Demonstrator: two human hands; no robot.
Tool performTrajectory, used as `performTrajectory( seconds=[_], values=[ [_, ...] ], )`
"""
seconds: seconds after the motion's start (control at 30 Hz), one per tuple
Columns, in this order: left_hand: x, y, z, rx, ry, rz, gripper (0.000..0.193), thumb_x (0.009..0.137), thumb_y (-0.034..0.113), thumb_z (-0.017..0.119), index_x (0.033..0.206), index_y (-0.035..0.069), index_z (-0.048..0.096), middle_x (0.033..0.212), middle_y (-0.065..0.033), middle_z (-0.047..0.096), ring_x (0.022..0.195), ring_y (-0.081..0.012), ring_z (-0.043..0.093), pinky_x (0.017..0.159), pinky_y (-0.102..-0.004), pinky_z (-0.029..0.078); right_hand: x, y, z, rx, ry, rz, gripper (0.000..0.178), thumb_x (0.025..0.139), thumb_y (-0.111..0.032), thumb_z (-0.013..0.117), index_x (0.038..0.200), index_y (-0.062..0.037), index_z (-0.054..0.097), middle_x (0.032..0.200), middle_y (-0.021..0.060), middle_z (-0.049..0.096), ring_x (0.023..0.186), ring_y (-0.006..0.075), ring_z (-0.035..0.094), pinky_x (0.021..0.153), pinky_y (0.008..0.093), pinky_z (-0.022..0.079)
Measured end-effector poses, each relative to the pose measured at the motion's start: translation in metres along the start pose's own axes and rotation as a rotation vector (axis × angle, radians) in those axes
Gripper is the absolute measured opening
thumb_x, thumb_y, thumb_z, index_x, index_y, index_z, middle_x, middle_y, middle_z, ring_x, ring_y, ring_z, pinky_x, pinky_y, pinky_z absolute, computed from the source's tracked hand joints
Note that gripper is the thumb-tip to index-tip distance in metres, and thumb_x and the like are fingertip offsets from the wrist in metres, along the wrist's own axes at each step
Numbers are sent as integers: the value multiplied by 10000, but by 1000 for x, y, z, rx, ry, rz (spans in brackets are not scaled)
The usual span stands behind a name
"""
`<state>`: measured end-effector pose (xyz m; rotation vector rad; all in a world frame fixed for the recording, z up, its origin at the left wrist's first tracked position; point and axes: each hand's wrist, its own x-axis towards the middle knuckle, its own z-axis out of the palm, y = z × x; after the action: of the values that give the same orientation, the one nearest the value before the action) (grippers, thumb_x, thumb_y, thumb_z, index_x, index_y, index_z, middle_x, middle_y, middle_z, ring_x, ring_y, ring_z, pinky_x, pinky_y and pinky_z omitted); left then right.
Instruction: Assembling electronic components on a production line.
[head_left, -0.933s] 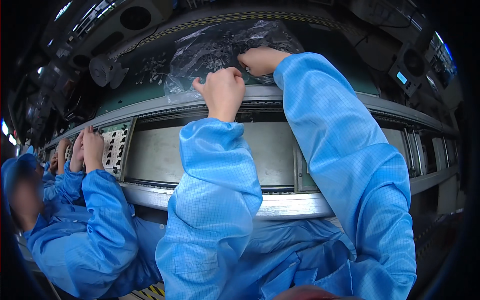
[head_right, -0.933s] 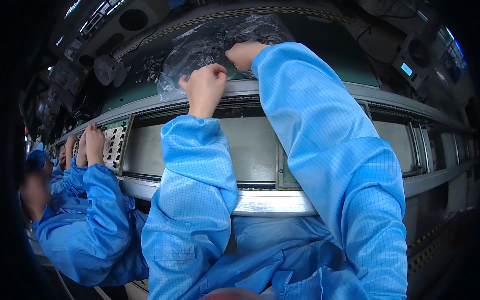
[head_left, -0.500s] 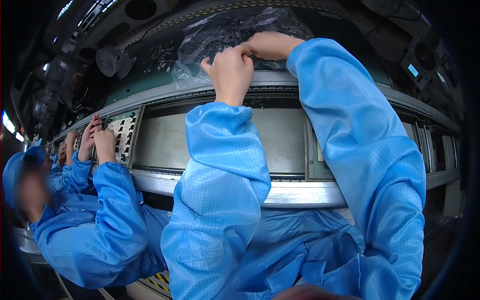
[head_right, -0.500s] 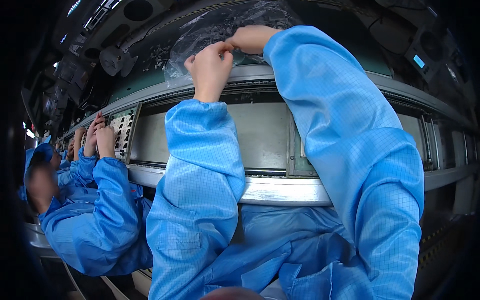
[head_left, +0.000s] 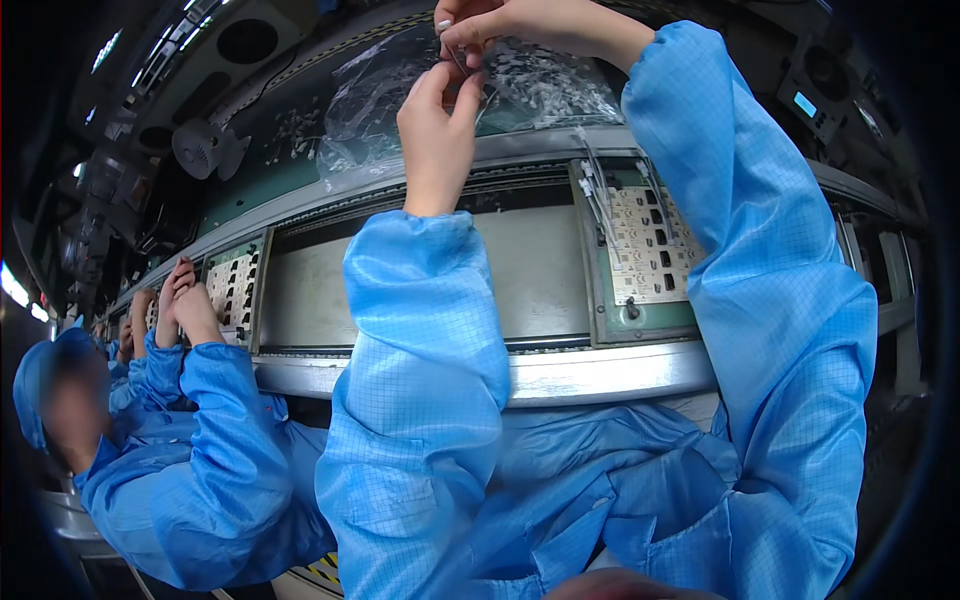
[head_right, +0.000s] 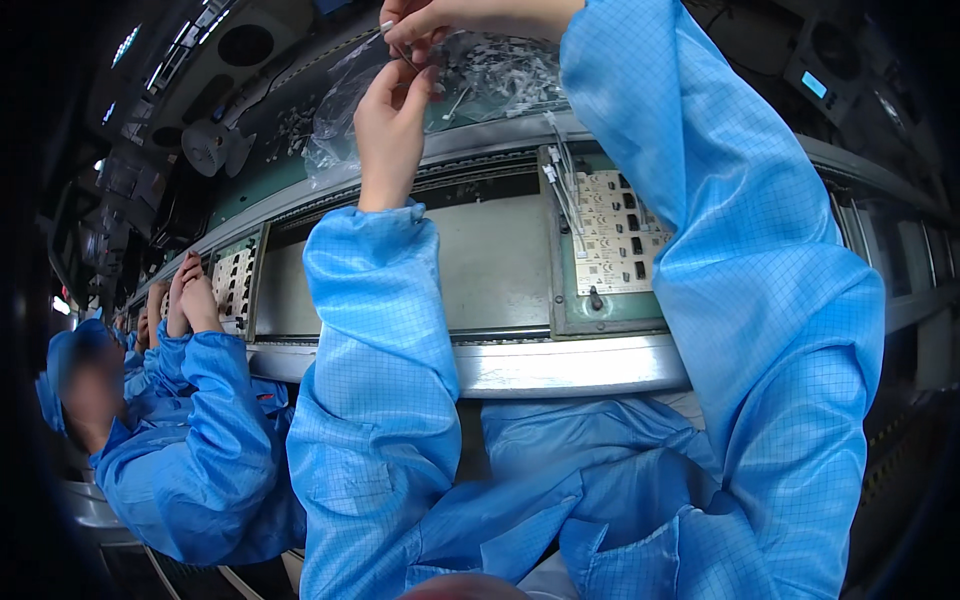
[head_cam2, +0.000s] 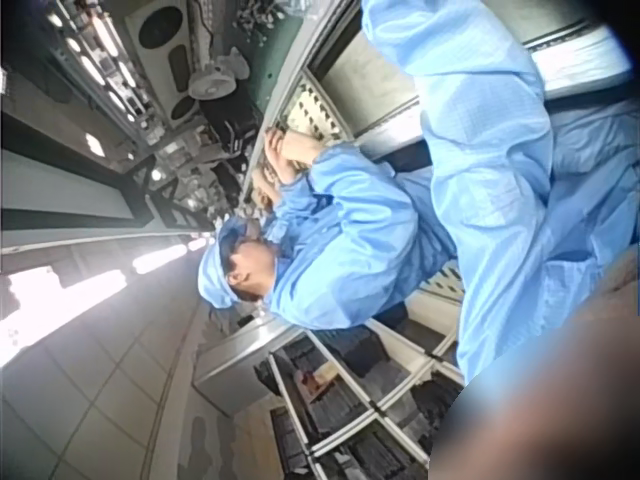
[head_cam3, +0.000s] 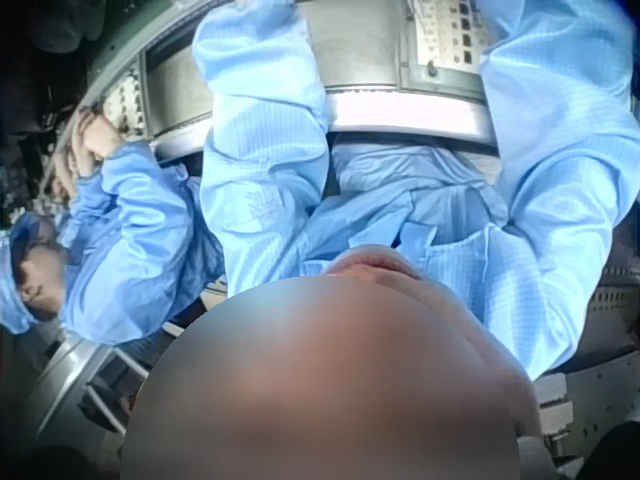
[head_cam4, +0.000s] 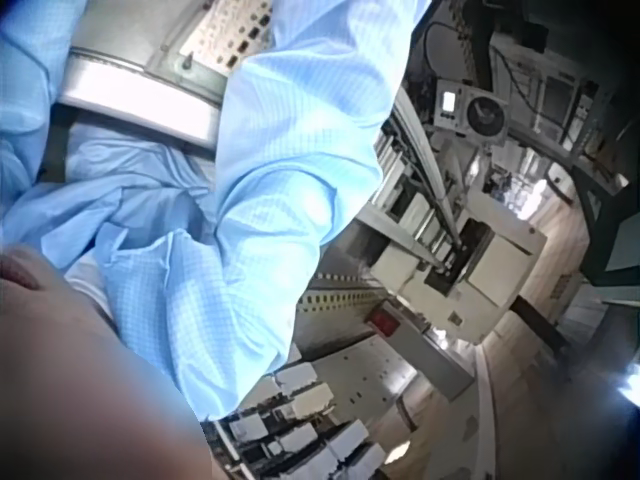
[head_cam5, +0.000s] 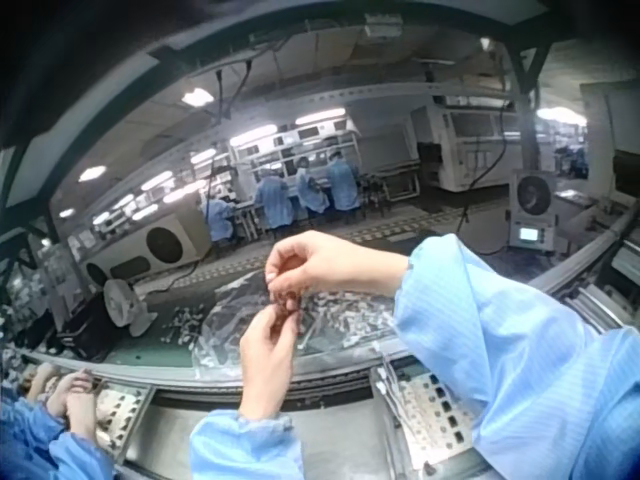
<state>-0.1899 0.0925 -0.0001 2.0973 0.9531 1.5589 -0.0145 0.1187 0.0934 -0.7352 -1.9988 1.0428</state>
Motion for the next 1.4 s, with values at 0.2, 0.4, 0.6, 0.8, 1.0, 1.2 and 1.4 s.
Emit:
performTrajectory(
  seconds=[0.2,0.4,0.6,0.8,1.0,1.2,1.4],
  values=[
    [-7,23,14,-536,-254,-199,214,969,144,656,1058,-44,711,870,-44,696,763,-100,634,698,-231,498,-67,-18,-20,230,124,117,222,934,-66,678,1122,30,609,938,105,688,797,161,677,727,274,546],
    [-12,18,10,-571,-370,-269,338,945,140,684,1248,0,629,927,-83,732,795,-76,621,711,-212,477,-174,-26,-26,207,433,500,232,941,-158,672,1105,3,638,951,131,710,786,214,701,719,322,565],
    [-21,36,24,-607,-584,-289,502,929,166,703,1391,108,518,894,16,635,853,-50,568,760,-199,407,-260,-16,16,-88,318,589,185,989,-204,637,1069,-43,599,905,41,694,668,59,610,646,202,498],
    [-33,44,21,-625,-640,-269,626,912,91,675,1487,116,427,1065,-40,623,933,-100,602,863,-240,477,-291,-39,32,-870,284,282,181,958,-139,637,1105,-33,630,1013,61,631,847,146,642,718,266,519],
    [-25,27,23,-540,-599,-276,479,950,158,649,1408,59,548,1295,-109,634,875,-148,677,938,-295,511,-308,-44,71,-886,7,159,176,877,-104,695,1044,-57,669,1057,93,614,1011,282,600,911,384,466],
    [-20,31,22,-475,-637,-285,347,1014,211,570,1312,41,626,1183,-114,700,951,-161,712,988,-320,520,-302,-34,60,-1011,-62,69,163,862,-97,707,1016,-56,675,1034,66,619,974,245,587,856,343,434],
    [-13,41,18,-502,-477,-275,162,971,60,606,1079,-49,657,941,-80,686,800,-140,665,744,-247,539,-282,-41,36,-965,218,-112,181,834,0,719,1013,-14,697,927,87,695,846,217,658,745,317,520]
  ],
)
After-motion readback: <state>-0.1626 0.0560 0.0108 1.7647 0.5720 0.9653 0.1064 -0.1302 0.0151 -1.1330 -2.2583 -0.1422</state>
